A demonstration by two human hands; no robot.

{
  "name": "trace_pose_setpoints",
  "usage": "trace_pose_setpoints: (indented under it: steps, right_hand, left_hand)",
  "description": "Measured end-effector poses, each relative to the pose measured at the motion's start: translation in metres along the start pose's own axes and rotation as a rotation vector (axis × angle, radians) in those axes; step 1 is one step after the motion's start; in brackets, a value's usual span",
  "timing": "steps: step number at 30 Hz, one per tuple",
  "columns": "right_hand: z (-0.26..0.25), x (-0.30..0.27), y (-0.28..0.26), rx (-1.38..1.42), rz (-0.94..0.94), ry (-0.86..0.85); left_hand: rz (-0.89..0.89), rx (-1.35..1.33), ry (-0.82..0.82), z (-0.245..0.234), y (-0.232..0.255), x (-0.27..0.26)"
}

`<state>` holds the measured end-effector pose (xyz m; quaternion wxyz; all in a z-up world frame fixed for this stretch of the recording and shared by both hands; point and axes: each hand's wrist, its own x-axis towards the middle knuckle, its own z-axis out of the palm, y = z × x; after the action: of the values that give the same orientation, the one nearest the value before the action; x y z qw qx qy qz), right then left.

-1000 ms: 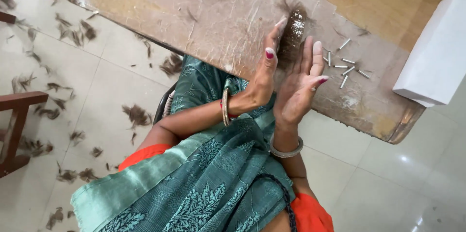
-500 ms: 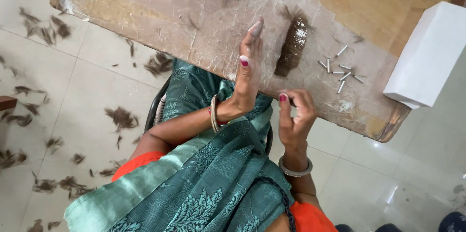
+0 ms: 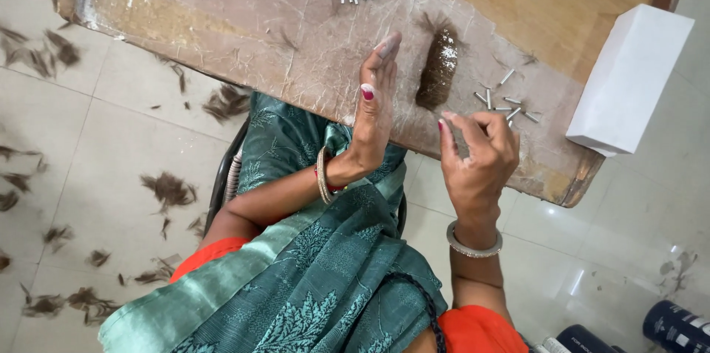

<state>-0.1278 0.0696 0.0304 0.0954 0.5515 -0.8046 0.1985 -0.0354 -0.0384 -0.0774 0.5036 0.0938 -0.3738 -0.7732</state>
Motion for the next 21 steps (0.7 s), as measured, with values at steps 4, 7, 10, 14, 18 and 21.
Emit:
trace_pose_setpoints:
  steps: [4, 7, 10, 14, 18, 21]
  right_hand:
    - [0.001, 0.02, -0.002, -0.092, -0.1, -0.027]
    - [0.003, 0.029, -0.001, -0.145, -0.11, -0.077]
    - [0.008, 0.033, 0.001, -0.144, -0.136, -0.096]
    - [0.013, 0.036, 0.003, -0.125, -0.12, -0.104]
    - [0.017, 0.04, 0.006, -0.156, -0.135, -0.117]
    - [0.015, 0.042, 0.005, -0.111, -0.167, -0.114]
  left_hand:
    - [-0.008, 0.007, -0.004, 0.002, 0.006, 0.0]
    - [-0.025, 0.001, -0.007, 0.001, 0.007, 0.0]
    - [-0.039, -0.008, -0.021, 0.001, 0.007, 0.0]
    - [-0.048, -0.002, -0.033, 0.002, 0.01, 0.001]
    - [-0.07, 0.226, -0.076, 0.006, 0.042, 0.011]
    - [0.001, 0.636, -0.182, 0.006, 0.048, 0.02]
